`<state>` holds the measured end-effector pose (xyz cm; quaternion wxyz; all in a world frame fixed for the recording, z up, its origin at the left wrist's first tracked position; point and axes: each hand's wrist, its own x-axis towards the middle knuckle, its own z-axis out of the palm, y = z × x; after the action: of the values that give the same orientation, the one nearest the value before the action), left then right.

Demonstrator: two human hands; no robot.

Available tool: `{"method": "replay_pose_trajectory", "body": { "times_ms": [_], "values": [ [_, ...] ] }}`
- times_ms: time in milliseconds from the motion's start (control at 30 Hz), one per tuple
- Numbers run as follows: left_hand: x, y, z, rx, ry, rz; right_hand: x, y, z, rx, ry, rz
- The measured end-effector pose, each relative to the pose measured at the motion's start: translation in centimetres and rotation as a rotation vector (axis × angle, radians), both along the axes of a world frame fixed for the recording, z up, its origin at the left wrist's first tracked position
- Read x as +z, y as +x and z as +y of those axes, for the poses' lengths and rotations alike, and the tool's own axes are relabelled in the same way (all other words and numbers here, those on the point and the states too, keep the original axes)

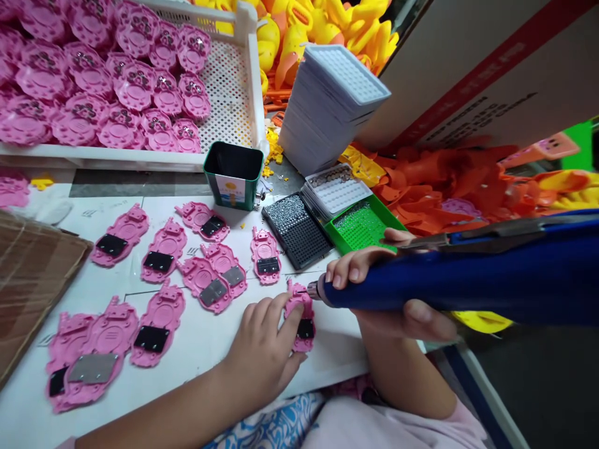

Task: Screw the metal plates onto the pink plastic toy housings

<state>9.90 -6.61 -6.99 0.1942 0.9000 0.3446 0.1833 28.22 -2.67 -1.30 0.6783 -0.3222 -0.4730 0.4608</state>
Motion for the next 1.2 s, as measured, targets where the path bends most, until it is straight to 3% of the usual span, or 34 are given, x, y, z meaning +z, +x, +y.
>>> {"method": "replay_pose_trajectory", "body": {
  "times_ms": [600,833,1200],
  "values": [
    [0.4,0.1,0.3,-0.002,-0.019,-0.001,-0.2,-0.2,0.1,0.007,0.017,-0.022],
    [0.4,0.0,0.9,0.147,-0.025,-0.130,0.9,0.4,-1.8,0.039,-0.028,0.010],
    [0.9,-0.3,1.2,0.079,0.025,-0.213,1.7,-1.2,-3.7,0.102,-0.053,0.046]
  ]
}}
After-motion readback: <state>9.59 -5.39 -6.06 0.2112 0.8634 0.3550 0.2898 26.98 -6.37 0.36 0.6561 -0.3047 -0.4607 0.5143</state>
